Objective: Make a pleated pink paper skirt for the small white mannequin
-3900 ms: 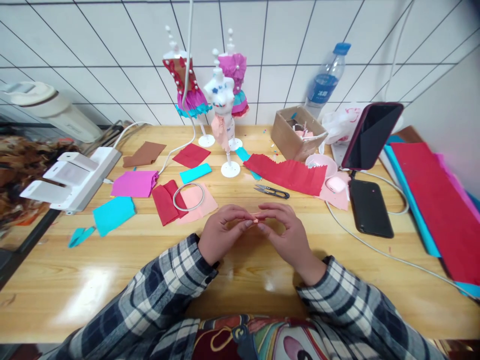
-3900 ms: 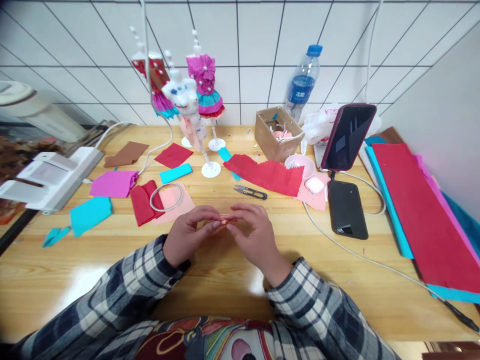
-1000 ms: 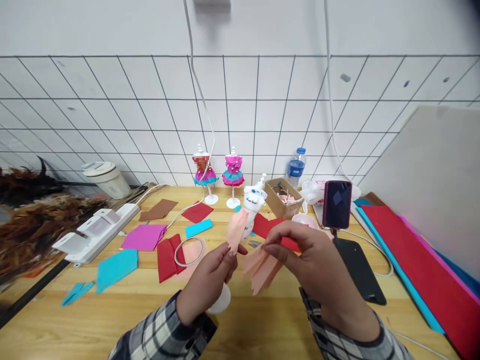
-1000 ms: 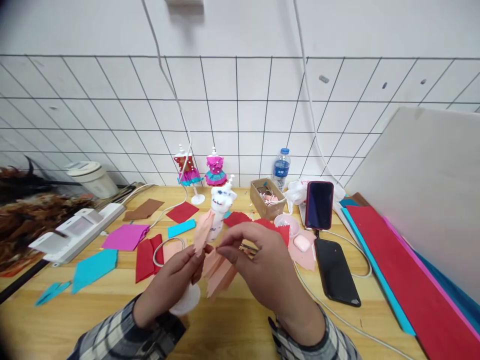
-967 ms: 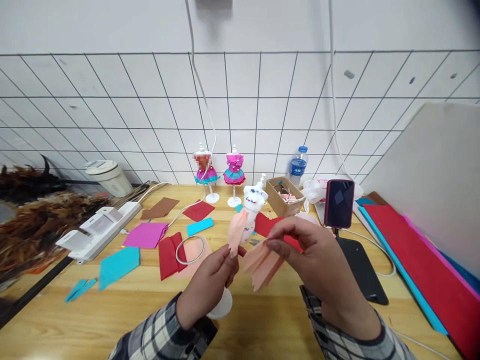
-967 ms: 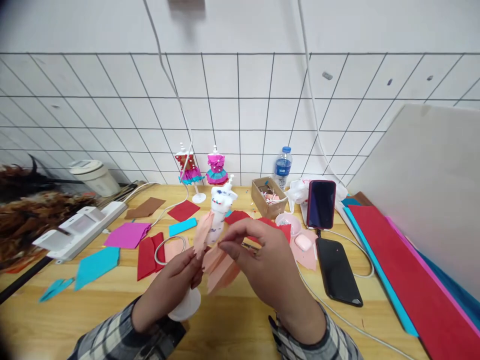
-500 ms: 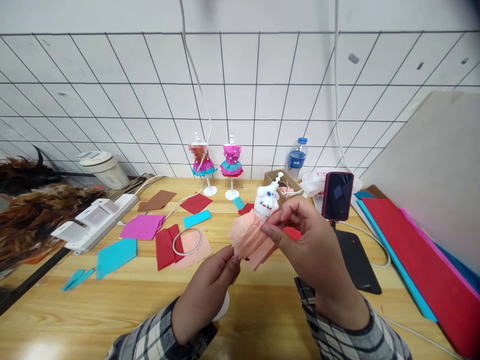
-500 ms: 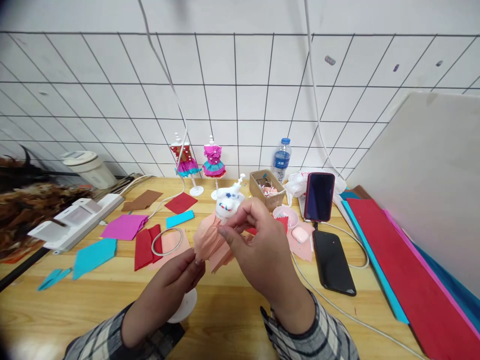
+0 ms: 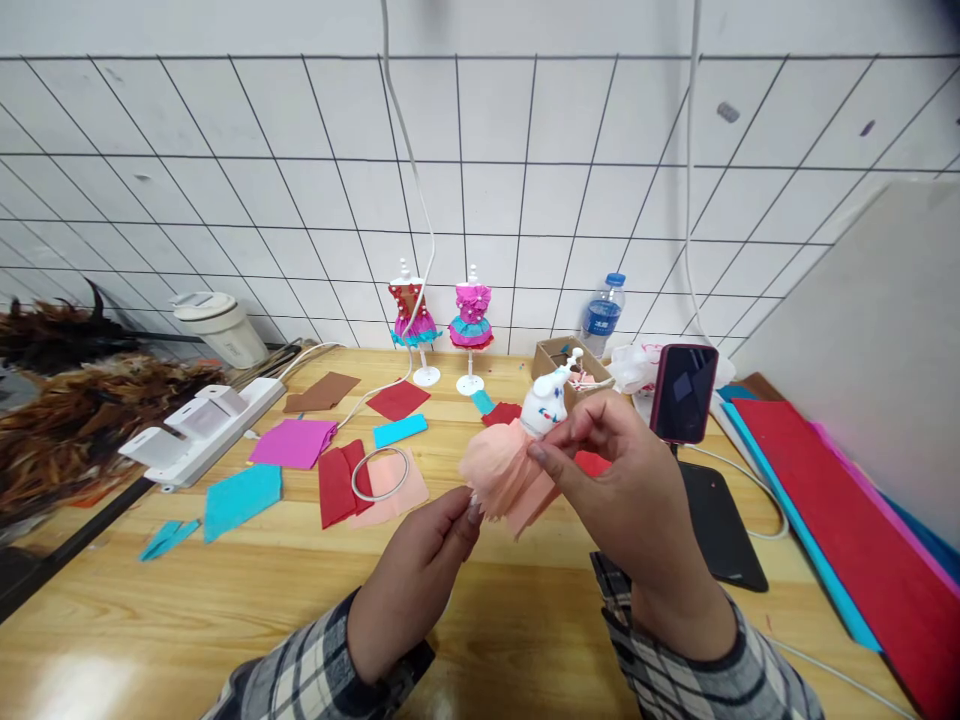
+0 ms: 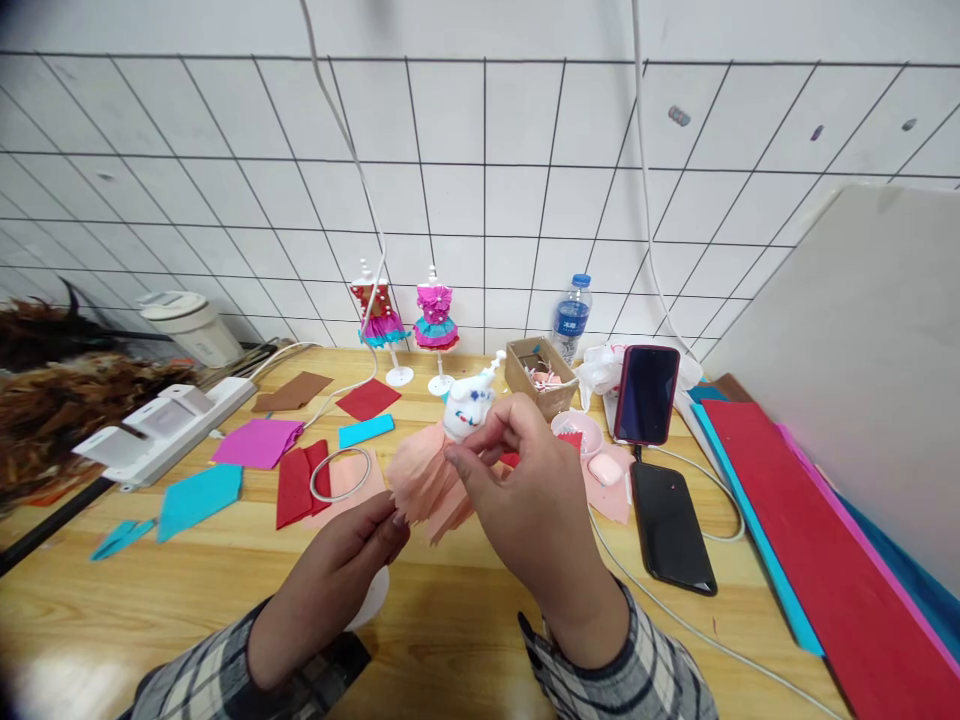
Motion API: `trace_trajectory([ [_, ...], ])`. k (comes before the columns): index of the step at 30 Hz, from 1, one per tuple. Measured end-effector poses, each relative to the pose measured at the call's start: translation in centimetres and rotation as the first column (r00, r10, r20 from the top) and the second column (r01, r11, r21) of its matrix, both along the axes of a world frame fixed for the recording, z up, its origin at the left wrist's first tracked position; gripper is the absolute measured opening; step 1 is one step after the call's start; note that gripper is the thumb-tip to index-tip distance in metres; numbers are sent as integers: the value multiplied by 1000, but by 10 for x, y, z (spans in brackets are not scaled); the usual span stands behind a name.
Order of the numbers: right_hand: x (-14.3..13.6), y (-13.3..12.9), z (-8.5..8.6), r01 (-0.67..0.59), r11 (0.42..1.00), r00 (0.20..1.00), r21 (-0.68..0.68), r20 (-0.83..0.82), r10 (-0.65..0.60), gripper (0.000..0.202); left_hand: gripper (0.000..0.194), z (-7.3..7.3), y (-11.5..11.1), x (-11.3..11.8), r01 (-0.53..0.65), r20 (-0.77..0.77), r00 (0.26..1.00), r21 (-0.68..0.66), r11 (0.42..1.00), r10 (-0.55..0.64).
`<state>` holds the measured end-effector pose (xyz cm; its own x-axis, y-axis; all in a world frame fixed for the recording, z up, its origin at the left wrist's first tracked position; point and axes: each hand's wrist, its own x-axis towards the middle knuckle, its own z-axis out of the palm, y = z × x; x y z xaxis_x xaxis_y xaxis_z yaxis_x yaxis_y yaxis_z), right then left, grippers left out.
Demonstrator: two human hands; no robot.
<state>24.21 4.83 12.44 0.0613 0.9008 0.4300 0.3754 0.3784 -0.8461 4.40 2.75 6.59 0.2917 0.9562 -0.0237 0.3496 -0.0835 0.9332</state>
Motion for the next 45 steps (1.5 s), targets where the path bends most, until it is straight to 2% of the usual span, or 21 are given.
trace_trajectory([
  [7, -2, 5, -8, -6, 999, 1000, -38, 16, 7, 31, 41, -8, -7, 2, 52, 35, 998, 13, 999, -53],
  [11, 2, 11, -6, -78, 997, 996, -10, -49, 77, 32, 47, -11, -7, 5, 38, 210, 978, -152, 988, -5],
  [13, 7, 14, -4, -52, 999, 992, 17, -111, 53, 39, 50, -9, -5, 4, 48, 303, 953, -243, 969, 29],
  [16, 11, 20, -7, -3, 996, 986, -91, -167, -13, 50, 50, -3, -2, 1, 74, 446, 893, -276, 958, 59],
  [18, 9, 25, -12, -111, 965, 971, -239, -231, 54, 51, 48, 2, -1, -2, 73, 496, 866, -251, 965, 63],
  [20, 4, 30, -16, -301, 889, 920, -344, -349, 177, 51, 47, 6, -1, -4, 75, 503, 862, -237, 969, 57],
  [23, -5, 33, -20, -488, 787, 817, -378, -516, 259, 49, 47, 10, -2, -4, 75, 489, 871, -243, 967, 56],
  [25, -9, 31, -19, -524, 768, 773, -368, -585, 247, 46, 47, 11, -2, -4, 63, 487, 871, -248, 967, 68],
  [31, -12, 20, -8, -454, 841, 750, -294, -635, 184, 28, 47, 6, -3, -8, 8, 422, 903, -194, 981, 76],
  [35, -14, 15, -4, -462, 864, 745, -201, -617, 255, 16, 47, -1, -6, -15, -20, 384, 919, -191, 981, 94],
  [40, -18, 7, -1, -459, 878, 756, -136, -579, 305, 15, 44, -9, -6, -21, -57, 322, 940, -167, 984, 109],
  [43, -19, 1, 3, -432, 895, 757, -113, -584, 292, 14, 46, -12, -4, -22, -100, 281, 949, -160, 982, 143],
  [45, -20, -3, 5, -378, 919, 793, -109, -550, 261, 10, 47, -13, -4, -22, -141, 253, 951, -158, 977, 178],
])
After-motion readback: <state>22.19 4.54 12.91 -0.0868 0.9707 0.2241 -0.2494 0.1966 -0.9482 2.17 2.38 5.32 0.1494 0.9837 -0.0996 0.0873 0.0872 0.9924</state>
